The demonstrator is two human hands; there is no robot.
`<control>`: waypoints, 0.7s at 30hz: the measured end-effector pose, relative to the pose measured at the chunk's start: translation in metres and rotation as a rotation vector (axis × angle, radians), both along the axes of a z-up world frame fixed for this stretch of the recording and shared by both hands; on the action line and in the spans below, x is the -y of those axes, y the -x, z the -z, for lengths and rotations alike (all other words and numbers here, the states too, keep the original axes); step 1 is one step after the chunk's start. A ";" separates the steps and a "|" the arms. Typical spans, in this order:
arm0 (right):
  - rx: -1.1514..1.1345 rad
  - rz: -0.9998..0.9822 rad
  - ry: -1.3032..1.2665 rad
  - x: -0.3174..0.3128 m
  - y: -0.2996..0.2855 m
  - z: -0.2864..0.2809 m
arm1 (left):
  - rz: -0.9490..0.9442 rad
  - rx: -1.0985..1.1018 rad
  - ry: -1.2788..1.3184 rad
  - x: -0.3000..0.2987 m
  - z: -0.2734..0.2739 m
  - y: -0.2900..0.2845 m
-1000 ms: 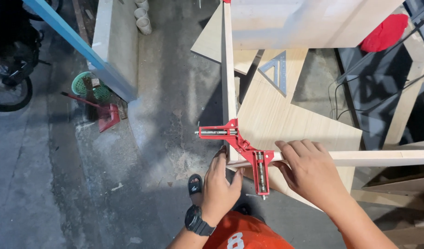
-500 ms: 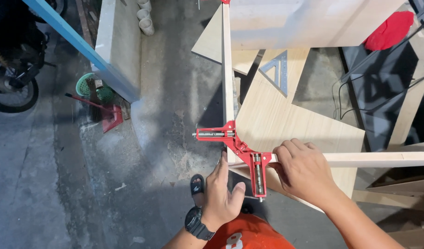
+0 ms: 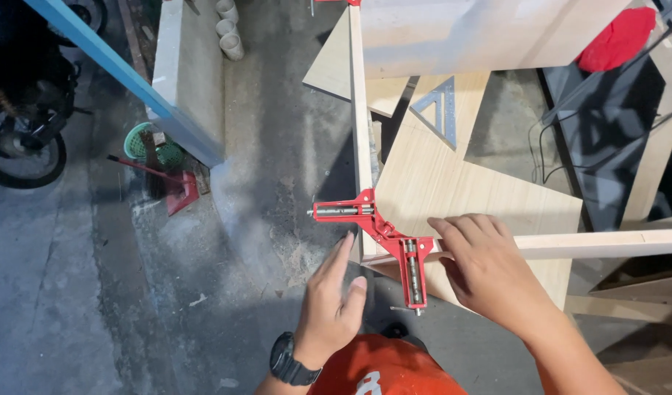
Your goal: Assembling a wooden structure by aligning boards and securing them with corner clamps
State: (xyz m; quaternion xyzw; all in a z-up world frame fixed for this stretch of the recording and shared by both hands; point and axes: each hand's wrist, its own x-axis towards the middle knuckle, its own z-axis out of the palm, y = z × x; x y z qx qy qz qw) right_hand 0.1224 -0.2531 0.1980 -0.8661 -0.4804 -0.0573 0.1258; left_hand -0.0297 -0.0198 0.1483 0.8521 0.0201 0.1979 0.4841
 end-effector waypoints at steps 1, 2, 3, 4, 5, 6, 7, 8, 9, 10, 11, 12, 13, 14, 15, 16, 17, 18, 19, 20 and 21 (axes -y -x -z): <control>-0.001 0.010 -0.002 0.005 0.006 -0.001 | 0.010 -0.001 -0.002 -0.003 -0.009 0.001; -0.030 0.041 -0.135 0.010 0.012 -0.003 | -0.049 0.109 -0.071 -0.006 -0.018 0.003; -0.056 0.073 -0.269 0.014 0.019 -0.005 | -0.106 0.220 -0.139 -0.009 -0.028 0.004; -0.058 0.084 -0.271 0.010 0.032 -0.006 | -0.096 0.218 -0.140 -0.013 -0.039 0.001; -0.036 0.133 -0.475 0.006 0.046 -0.007 | -0.048 0.290 -0.218 -0.016 -0.049 -0.003; -0.009 0.183 -0.678 0.003 0.059 -0.009 | 0.000 0.364 -0.295 -0.019 -0.059 -0.006; -0.005 0.193 -0.678 0.001 0.071 0.000 | 0.011 0.366 -0.293 -0.021 -0.066 -0.012; -0.008 0.189 -0.749 -0.001 0.081 0.008 | 0.086 0.381 -0.349 -0.023 -0.073 -0.019; -0.011 0.184 -0.819 -0.003 0.092 0.018 | 0.161 0.397 -0.406 -0.025 -0.080 -0.026; -0.003 0.196 -0.821 -0.006 0.101 0.024 | 0.174 0.402 -0.405 -0.027 -0.087 -0.034; -0.019 0.211 -0.855 -0.009 0.110 0.031 | 0.261 0.385 -0.419 -0.028 -0.093 -0.042; -0.036 0.232 -0.888 -0.013 0.121 0.038 | 0.353 0.365 -0.431 -0.029 -0.100 -0.049; -0.028 0.250 -0.890 -0.013 0.129 0.046 | 0.371 0.369 -0.428 -0.029 -0.100 -0.056; -0.104 0.375 -0.876 -0.015 0.138 0.054 | 0.446 0.330 -0.471 -0.030 -0.100 -0.063; -0.180 0.500 -0.863 -0.018 0.146 0.061 | 0.520 0.291 -0.513 -0.031 -0.100 -0.070; -0.166 0.525 -0.869 -0.021 0.153 0.075 | 0.548 0.301 -0.513 -0.031 -0.095 -0.077; -0.306 0.609 -0.897 -0.025 0.160 0.088 | 0.608 0.253 -0.586 -0.032 -0.091 -0.083; -0.448 0.695 -0.926 -0.030 0.169 0.100 | 0.672 0.205 -0.659 -0.033 -0.087 -0.088; -0.434 0.725 -0.937 -0.037 0.170 0.101 | 0.704 0.216 -0.659 -0.035 -0.086 -0.092; -0.207 0.611 -0.864 -0.043 0.170 0.101 | 0.739 0.195 -0.680 -0.038 -0.085 -0.095; 0.012 0.495 -0.775 -0.051 0.170 0.101 | 0.773 0.174 -0.702 -0.040 -0.084 -0.098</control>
